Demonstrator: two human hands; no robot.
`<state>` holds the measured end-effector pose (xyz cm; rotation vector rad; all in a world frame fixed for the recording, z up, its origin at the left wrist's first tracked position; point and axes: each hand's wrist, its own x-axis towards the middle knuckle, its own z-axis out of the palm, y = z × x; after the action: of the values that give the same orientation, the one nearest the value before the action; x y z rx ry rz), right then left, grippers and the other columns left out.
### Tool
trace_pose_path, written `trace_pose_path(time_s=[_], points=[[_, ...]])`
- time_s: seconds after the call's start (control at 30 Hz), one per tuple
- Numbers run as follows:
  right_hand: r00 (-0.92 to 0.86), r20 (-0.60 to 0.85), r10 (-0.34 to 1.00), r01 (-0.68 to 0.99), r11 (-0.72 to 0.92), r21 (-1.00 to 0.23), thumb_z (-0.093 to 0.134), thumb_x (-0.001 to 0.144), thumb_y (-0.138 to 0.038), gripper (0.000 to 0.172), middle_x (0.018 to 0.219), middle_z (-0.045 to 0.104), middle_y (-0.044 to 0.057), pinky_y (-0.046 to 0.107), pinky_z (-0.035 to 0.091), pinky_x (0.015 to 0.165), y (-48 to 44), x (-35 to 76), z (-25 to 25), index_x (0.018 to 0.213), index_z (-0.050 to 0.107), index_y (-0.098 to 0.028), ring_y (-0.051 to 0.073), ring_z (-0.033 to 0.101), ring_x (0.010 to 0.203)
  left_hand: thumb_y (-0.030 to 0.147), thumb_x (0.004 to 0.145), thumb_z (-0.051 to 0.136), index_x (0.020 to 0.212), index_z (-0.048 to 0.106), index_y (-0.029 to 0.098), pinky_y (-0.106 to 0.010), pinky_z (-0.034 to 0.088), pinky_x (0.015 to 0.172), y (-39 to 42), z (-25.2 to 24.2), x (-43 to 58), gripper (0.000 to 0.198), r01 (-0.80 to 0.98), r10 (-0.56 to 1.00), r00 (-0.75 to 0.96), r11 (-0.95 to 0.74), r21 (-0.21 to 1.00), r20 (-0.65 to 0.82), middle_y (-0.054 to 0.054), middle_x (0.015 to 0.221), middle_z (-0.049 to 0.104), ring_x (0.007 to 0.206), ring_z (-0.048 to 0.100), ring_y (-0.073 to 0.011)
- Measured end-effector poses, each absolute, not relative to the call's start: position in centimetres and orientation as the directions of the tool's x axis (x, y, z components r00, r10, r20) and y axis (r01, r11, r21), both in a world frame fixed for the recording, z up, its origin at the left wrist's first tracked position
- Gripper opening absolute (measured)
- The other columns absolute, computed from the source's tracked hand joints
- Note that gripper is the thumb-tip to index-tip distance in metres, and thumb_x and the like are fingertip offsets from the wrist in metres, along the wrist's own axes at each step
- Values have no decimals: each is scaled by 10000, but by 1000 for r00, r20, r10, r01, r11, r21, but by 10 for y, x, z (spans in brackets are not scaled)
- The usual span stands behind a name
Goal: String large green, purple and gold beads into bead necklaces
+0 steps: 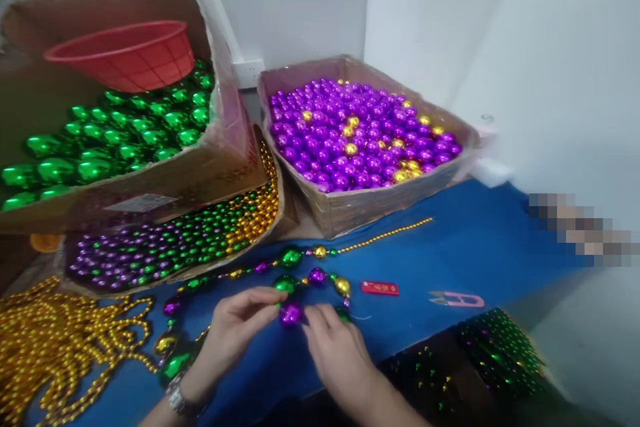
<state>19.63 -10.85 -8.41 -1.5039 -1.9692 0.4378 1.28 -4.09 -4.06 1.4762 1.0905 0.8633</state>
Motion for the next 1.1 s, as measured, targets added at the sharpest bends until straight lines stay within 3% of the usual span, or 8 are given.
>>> trace_pose_path(time_s=[0.07, 0.2, 0.47, 0.67, 0.77, 0.87, 0.97, 1.1], points=[[-135, 287, 948, 735, 290, -613, 396, 964, -230, 274, 1067, 631, 91, 279, 526, 743, -107, 207, -79, 1195, 542, -204, 195, 659, 867, 256, 746, 717, 826, 735, 222, -342, 510, 800, -44, -45, 16, 89, 276, 930, 366, -149, 949, 40, -74, 906, 733, 865, 661, -231], [-120, 308, 944, 649, 309, -695, 419, 963, -247, 283, 1032, 625, 66, 262, 519, 804, -104, 214, -74, 1206, 562, -226, 163, 647, 864, 268, 802, 660, 880, 733, 251, -329, 486, 783, -52, -59, 31, 107, 338, 839, 527, -352, 873, 134, -66, 928, 723, 854, 640, -214], [-182, 325, 928, 623, 365, -692, 429, 937, -180, 327, 1001, 581, 60, 246, 523, 713, -105, 208, -86, 1209, 584, -273, 143, 626, 786, 300, 837, 611, 837, 721, 254, -318, 462, 764, -56, -82, 47, 120, 348, 858, 508, -290, 892, 81, -61, 918, 713, 846, 620, -212], [-80, 459, 885, 567, 419, -709, 438, 944, -186, 214, 913, 607, 57, 256, 514, 729, -94, 214, -60, 1004, 642, -208, 152, 616, 810, 281, 839, 607, 814, 716, 242, -328, 453, 796, -48, -67, 53, 118, 281, 855, 501, -310, 908, 136, -61, 900, 711, 855, 615, -211], [63, 473, 879, 499, 383, -777, 479, 932, -208, 146, 887, 599, 48, 281, 492, 756, -88, 232, -31, 875, 612, -196, 162, 597, 844, 285, 861, 577, 807, 689, 209, -323, 445, 831, -42, -47, 62, 146, 214, 816, 563, -292, 932, 126, -69, 911, 700, 887, 609, -203], [316, 408, 857, 397, 271, -877, 503, 929, -274, 146, 799, 573, 20, 241, 459, 617, -79, 259, -13, 839, 584, -193, 126, 561, 685, 330, 890, 523, 788, 649, 174, -271, 460, 702, -34, -33, 73, 225, 204, 760, 650, -160, 966, -11, -54, 782, 685, 733, 610, -165], [588, 319, 744, 239, 217, -946, 559, 889, -380, 199, 617, 497, -33, 212, 397, 516, -68, 294, -13, 855, 589, -187, 98, 475, 535, 381, 889, 509, 763, 615, 158, -234, 428, 611, -27, -30, 80, 278, 227, 732, 677, -100, 969, -83, -25, 686, 638, 639, 570, -136], [731, 261, 631, 176, 196, -965, 592, 838, -465, 285, 667, 496, -37, 179, 360, 462, -54, 353, -27, 855, 575, -180, 64, 449, 498, 423, 888, 497, 740, 600, 154, -217, 383, 557, -18, -34, 77, 323, 284, 697, 705, -107, 953, -132, -3, 635, 577, 585, 510, -114]])
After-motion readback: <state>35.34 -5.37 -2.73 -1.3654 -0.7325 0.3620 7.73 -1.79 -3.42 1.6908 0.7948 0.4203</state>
